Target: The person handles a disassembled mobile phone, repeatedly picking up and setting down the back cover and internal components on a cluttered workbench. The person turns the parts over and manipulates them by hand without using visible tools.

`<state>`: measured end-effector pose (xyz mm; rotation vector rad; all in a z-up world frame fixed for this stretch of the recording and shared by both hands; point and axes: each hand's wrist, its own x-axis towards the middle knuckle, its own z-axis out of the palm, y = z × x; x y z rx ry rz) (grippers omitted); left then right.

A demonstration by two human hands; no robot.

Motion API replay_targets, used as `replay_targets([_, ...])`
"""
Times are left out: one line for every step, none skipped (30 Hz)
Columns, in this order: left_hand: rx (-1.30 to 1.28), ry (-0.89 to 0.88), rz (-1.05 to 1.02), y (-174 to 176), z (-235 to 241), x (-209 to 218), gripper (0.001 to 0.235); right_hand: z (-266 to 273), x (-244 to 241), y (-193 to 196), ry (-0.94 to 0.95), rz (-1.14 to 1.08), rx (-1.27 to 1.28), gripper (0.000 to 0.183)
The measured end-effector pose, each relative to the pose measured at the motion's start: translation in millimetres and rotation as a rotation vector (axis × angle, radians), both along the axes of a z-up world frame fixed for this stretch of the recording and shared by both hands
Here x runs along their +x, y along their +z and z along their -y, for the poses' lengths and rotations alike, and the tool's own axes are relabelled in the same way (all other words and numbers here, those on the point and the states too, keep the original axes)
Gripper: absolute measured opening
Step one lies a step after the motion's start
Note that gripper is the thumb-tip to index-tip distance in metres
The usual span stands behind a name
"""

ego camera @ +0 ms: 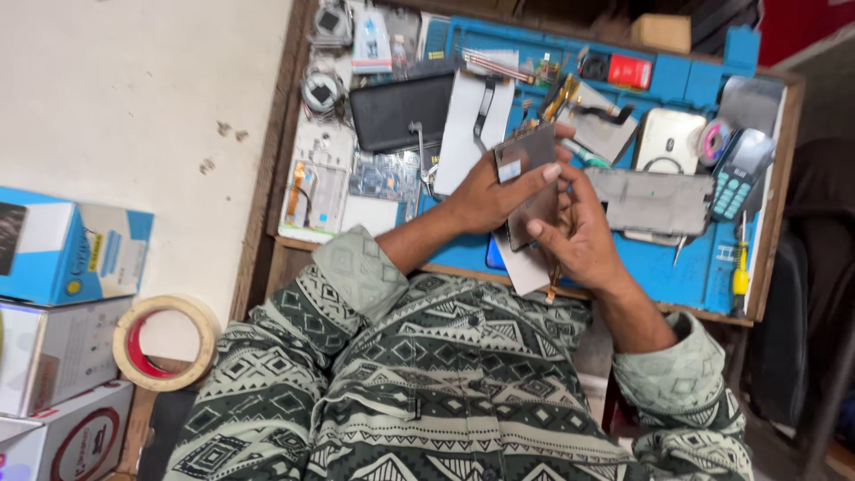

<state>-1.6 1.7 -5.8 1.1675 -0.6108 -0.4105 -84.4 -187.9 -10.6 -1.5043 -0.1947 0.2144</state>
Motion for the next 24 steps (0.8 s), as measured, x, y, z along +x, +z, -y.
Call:
replay_targets([0.01, 0.006, -0.004, 1, 0, 0, 0.047, -1, 1, 1, 0.016, 0.017, 0.023, 0.076])
replay_targets([0.02, 0.012, -0.007, 2, 0, -1, 0.047, -2, 2, 2, 0.032, 0.033, 0.045, 0.076])
replay_targets([0.003, 0.009, -0.021, 4, 0, 0, 0.047, -4, 3, 3, 0.031, 0.025, 0.049, 0.077])
replay_targets([-0.013, 0.005, -0.035, 5, 0, 0, 0.046, -5, 3, 4, 0.03, 0.017, 0.054, 0.077])
replay_targets([-0.03, -0.005, -0.049, 7, 0, -1, 0.046, -6, 3, 6, 0.024, 0.009, 0.058, 0.077])
replay_targets([-0.049, -0.018, -0.083, 9, 0, 1, 0.046, -7, 6, 8, 0.028, 0.019, 0.062, 0.076])
replay_targets([-0.068, -0.038, -0.125, 11, 1, -1, 0.047, -8, 5, 10, 0.026, 0.02, 0.066, 0.075])
replay_targets([-0.087, -0.058, -0.168, 12, 1, 0, 0.047, -9, 6, 11, 0.024, 0.021, 0.07, 0.074])
replay_targets([-0.064, -0.046, -0.151, 13, 1, -1, 0.047, -9, 5, 13, 0.019, 0.013, 0.051, 0.073])
replay_targets([-0.041, -0.033, -0.135, 13, 1, -2, 0.047, -9, 4, 14, 0.013, 0.004, 0.033, 0.073])
replay_targets([-0.018, -0.018, -0.122, 12, 1, -4, 0.047, -8, 2, 14, 0.009, -0.008, 0.015, 0.072])
replay_targets([-0.006, -0.011, -0.086, 12, 1, -4, 0.046, -8, 2, 14, 0.006, 0.004, 0.01, 0.072])
replay_targets([0.005, 0.0, -0.05, 12, 0, -2, 0.046, -8, 4, 14, 0.007, 0.015, 0.004, 0.072])
replay_targets([0.016, 0.011, -0.015, 12, 1, -1, 0.045, -8, 4, 14, 0.007, 0.026, -0.002, 0.072])
replay_targets([0.009, 0.004, -0.023, 12, 1, -1, 0.045, -8, 4, 14, 0.008, 0.022, 0.006, 0.072])
replay_targets([0.001, -0.002, -0.032, 12, 1, -1, 0.045, -8, 4, 14, 0.01, 0.019, 0.014, 0.072])
replay_targets([-0.006, -0.007, -0.041, 12, 0, -2, 0.046, -9, 4, 14, 0.013, 0.013, 0.023, 0.073])
replay_targets([-0.006, -0.009, -0.043, 12, 1, -1, 0.046, -9, 4, 14, 0.01, 0.018, 0.008, 0.072])
replay_targets([-0.007, -0.011, -0.045, 12, 1, -2, 0.046, -9, 4, 14, 0.008, 0.022, -0.008, 0.071])
replay_targets([-0.008, -0.012, -0.048, 11, 1, -1, 0.046, -8, 5, 14, 0.006, 0.025, -0.023, 0.071])
replay_targets([-0.015, -0.018, -0.063, 11, 1, -1, 0.047, -8, 5, 14, 0.009, 0.03, -0.023, 0.071])
replay_targets([-0.022, -0.024, -0.077, 10, 1, -1, 0.047, -8, 5, 14, 0.012, 0.035, -0.023, 0.071])
replay_targets([-0.029, -0.03, -0.09, 9, 1, -1, 0.048, -8, 4, 14, 0.013, 0.04, -0.023, 0.072])
replay_targets([-0.027, -0.021, -0.077, 8, 1, -3, 0.048, -8, 3, 14, 0.014, 0.044, -0.023, 0.072])
